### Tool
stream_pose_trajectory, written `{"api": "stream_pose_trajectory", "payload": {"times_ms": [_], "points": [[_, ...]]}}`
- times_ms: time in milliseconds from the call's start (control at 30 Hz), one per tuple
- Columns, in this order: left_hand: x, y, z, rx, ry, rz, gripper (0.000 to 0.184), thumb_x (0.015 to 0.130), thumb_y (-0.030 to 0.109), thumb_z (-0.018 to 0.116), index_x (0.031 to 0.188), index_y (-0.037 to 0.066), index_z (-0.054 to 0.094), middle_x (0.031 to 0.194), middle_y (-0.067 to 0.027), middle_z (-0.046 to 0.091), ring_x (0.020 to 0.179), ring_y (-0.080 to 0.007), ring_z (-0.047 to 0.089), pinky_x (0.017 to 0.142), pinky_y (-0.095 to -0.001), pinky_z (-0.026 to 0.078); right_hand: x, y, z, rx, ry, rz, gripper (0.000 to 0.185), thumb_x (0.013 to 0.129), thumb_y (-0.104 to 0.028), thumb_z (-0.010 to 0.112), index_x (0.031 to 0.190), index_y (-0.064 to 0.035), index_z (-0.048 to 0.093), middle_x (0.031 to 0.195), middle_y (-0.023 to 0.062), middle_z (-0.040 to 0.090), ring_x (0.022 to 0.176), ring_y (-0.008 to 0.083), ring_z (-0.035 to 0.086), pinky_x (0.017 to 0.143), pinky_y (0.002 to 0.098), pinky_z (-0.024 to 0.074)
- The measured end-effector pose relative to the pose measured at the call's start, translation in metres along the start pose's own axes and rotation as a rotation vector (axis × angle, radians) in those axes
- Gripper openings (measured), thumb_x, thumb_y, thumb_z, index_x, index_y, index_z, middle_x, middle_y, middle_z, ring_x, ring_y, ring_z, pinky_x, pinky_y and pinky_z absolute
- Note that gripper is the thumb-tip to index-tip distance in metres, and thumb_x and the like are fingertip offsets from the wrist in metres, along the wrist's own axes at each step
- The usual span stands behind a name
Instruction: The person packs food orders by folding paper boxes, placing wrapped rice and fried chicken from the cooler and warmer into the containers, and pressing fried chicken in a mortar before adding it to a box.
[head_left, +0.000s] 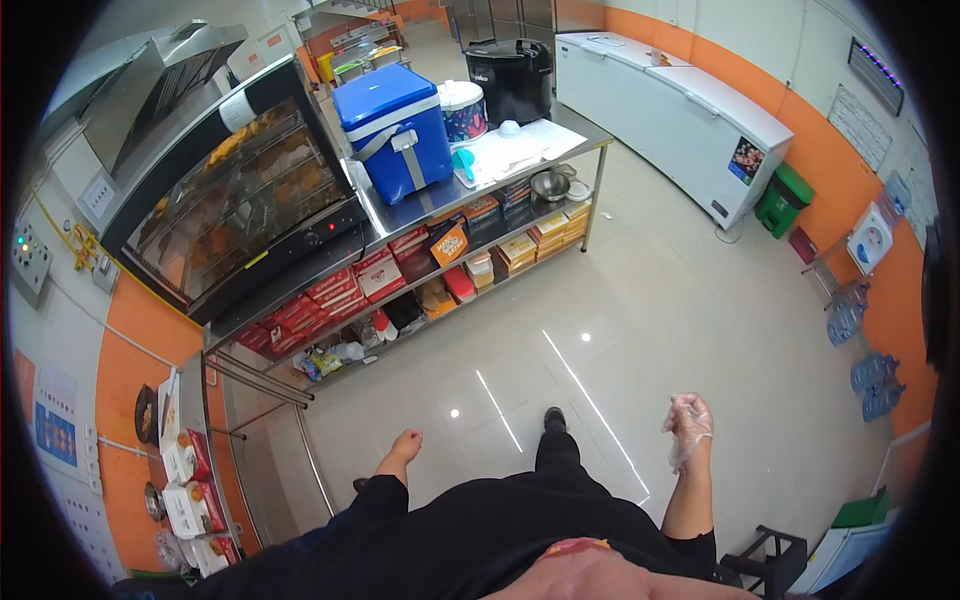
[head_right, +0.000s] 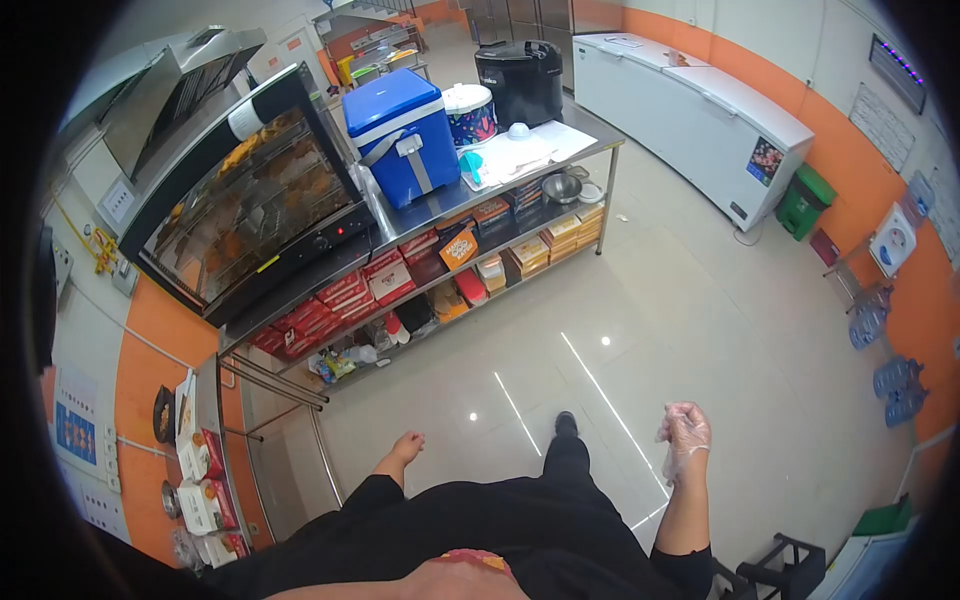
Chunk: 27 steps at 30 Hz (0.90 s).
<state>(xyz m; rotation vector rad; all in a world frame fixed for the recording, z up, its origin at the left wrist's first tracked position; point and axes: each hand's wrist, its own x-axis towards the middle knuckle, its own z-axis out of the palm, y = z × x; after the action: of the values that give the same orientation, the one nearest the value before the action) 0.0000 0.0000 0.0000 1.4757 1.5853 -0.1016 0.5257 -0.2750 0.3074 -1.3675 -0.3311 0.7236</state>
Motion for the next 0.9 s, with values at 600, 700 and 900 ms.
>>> {"api": "stream_pose_trajectory", "payload": {"times_ms": [600, 700, 900], "points": [[0.291, 0.274, -0.015, 0.121, 0.071, 0.273, 0.053, 0.085, 0.015, 0.063, 0.134, -0.001, 0.045, 0.128, -0.0225, 0.055, 0.111, -0.0355, 0.059, 0.097, -0.0408, 0.048, 0.476, 0.276, 0.262, -0.513, -0.642, 0.593, 0.021, 0.090, -0.011, 0.061, 0.110, -0.0047, 0.058, 0.087, 0.0058, 0.064, 0.072, 0.0158, 0.062, 0.064, 0.0304, 0.0530], [0.367, 0.338, -0.032, 0.240, -0.024, 0.278, 0.057, 0.086, 0.018, 0.060, 0.138, 0.002, 0.041, 0.137, -0.0231, 0.047, 0.130, -0.0380, 0.043, 0.111, -0.0434, 0.034, 0.524, 0.345, 0.315, -0.470, -0.645, 0.655, 0.029, 0.090, -0.015, 0.063, 0.116, -0.0048, 0.055, 0.094, 0.0068, 0.064, 0.078, 0.0173, 0.063, 0.066, 0.0328, 0.0533], [0.532, 0.402, -0.015, 0.316, 0.081, 0.358, 0.064, 0.085, 0.013, 0.058, 0.142, -0.001, 0.033, 0.146, -0.0229, 0.038, 0.135, -0.0362, 0.036, 0.113, -0.0422, 0.032, 0.582, 0.477, 0.415, -0.383, -0.609, 0.789, 0.048, 0.090, -0.022, 0.065, 0.131, -0.0039, 0.047, 0.105, 0.0097, 0.061, 0.089, 0.0205, 0.061, 0.069, 0.0353, 0.0508]]}}
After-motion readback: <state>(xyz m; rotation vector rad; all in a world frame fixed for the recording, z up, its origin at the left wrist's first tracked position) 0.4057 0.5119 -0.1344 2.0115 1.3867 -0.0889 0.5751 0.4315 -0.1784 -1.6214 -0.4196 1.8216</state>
